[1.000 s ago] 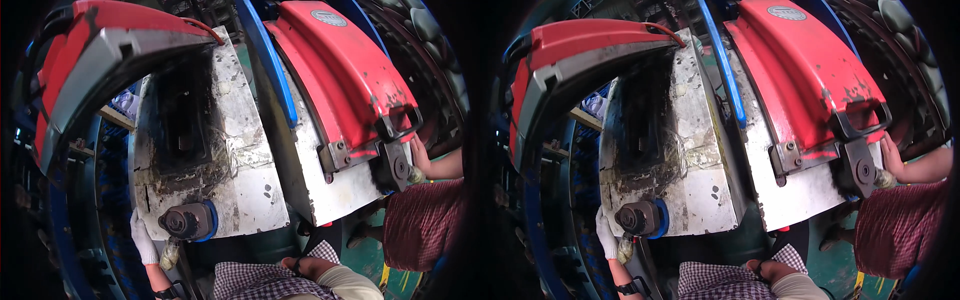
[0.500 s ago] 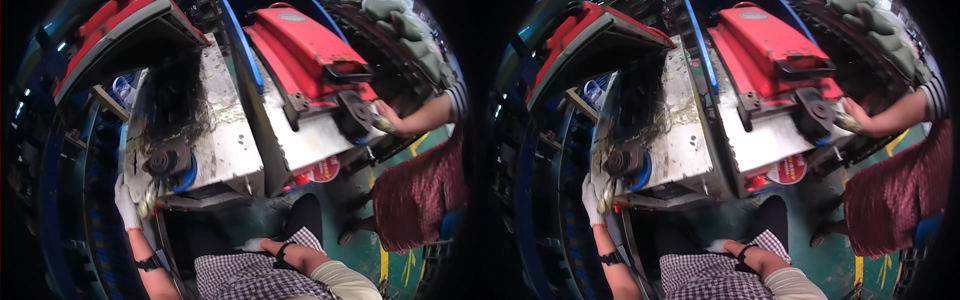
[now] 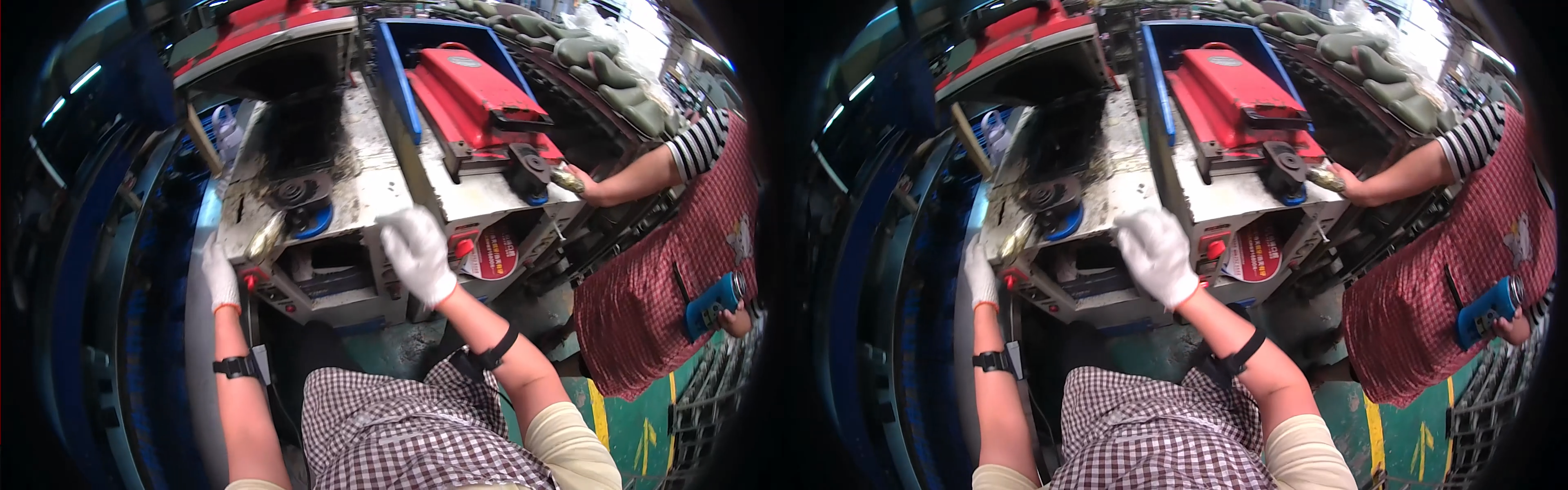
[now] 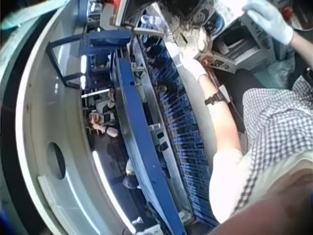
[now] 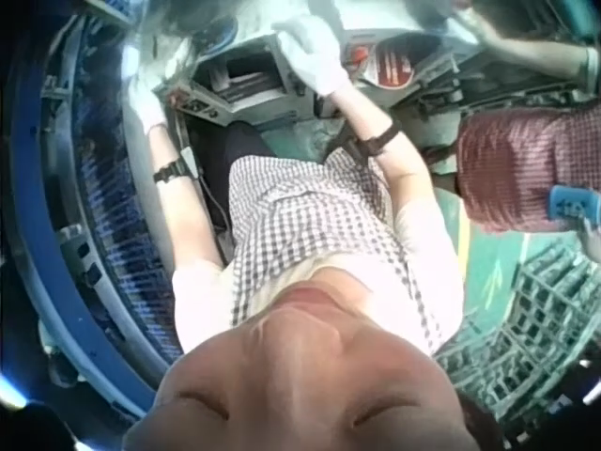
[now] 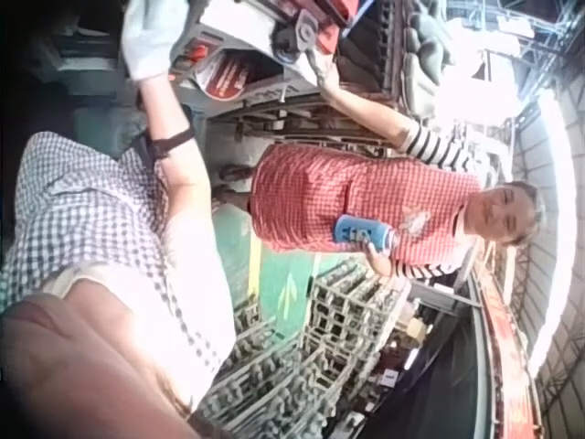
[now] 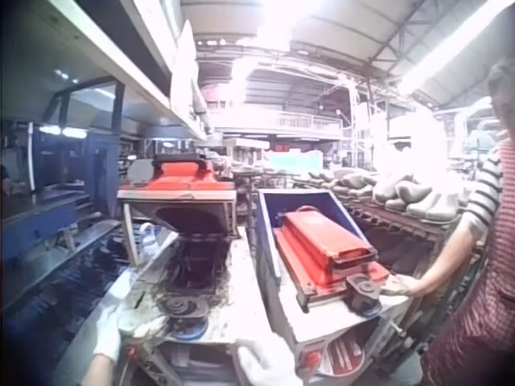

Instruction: The recorder is placing shoes into industrial pressing machines to heat-set or bond components, then removing and inspecting them.

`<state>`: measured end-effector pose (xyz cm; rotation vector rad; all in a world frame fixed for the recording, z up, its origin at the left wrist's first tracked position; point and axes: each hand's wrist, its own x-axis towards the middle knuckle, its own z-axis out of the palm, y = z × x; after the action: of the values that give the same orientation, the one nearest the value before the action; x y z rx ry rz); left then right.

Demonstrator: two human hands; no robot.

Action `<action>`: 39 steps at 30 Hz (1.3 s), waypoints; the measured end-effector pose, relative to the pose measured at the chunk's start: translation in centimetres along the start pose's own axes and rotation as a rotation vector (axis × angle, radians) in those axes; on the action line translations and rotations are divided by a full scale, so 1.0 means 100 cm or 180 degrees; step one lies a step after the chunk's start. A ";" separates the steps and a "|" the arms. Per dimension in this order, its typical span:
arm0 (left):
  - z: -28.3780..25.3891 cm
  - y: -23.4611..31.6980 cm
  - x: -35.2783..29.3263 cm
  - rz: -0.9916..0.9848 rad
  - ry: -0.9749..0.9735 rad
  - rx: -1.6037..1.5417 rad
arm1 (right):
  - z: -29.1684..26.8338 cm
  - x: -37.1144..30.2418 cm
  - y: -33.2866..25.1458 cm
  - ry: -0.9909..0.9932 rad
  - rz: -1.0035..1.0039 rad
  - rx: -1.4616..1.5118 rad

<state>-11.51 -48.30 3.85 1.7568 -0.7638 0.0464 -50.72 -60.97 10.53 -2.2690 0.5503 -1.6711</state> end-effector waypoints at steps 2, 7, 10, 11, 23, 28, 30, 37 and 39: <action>-0.007 -0.007 -0.007 -0.0014 0.0003 -0.0065 | 0.019 0.027 0.013 0.0142 0.0011 -0.0018; -0.018 0.005 -0.040 -0.0191 -0.0120 -0.0209 | 0.063 0.054 0.044 -0.0382 0.0653 -0.0332; -0.027 0.021 -0.063 -0.0395 -0.0092 -0.0625 | 0.073 0.053 0.049 -0.0756 0.0723 -0.0991; -0.027 0.033 -0.072 -0.0366 -0.0095 -0.0654 | 0.073 0.053 0.049 -0.0770 0.0494 -0.1239; -0.006 0.119 -0.109 0.0429 -0.0535 -0.0821 | 0.076 0.057 0.044 -0.0829 0.0653 -0.1093; 0.003 0.125 -0.116 0.0555 -0.0093 -0.0974 | 0.074 0.056 0.045 -0.0886 0.0798 -0.1143; 0.002 0.137 -0.121 0.1156 0.0170 -0.0665 | 0.072 0.053 0.051 -0.0584 0.0488 -0.1094; -0.007 0.197 -0.090 0.1990 -0.0220 0.0793 | 0.072 0.056 0.051 -0.0572 0.0531 -0.0942; -0.001 0.185 -0.074 0.1617 -0.0566 0.1261 | 0.063 0.064 0.035 -0.0731 0.1394 -0.0295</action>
<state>-26.79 -47.08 16.63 1.9060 -1.3929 0.4118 -43.49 -67.07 12.57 -2.1578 0.9976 -1.1806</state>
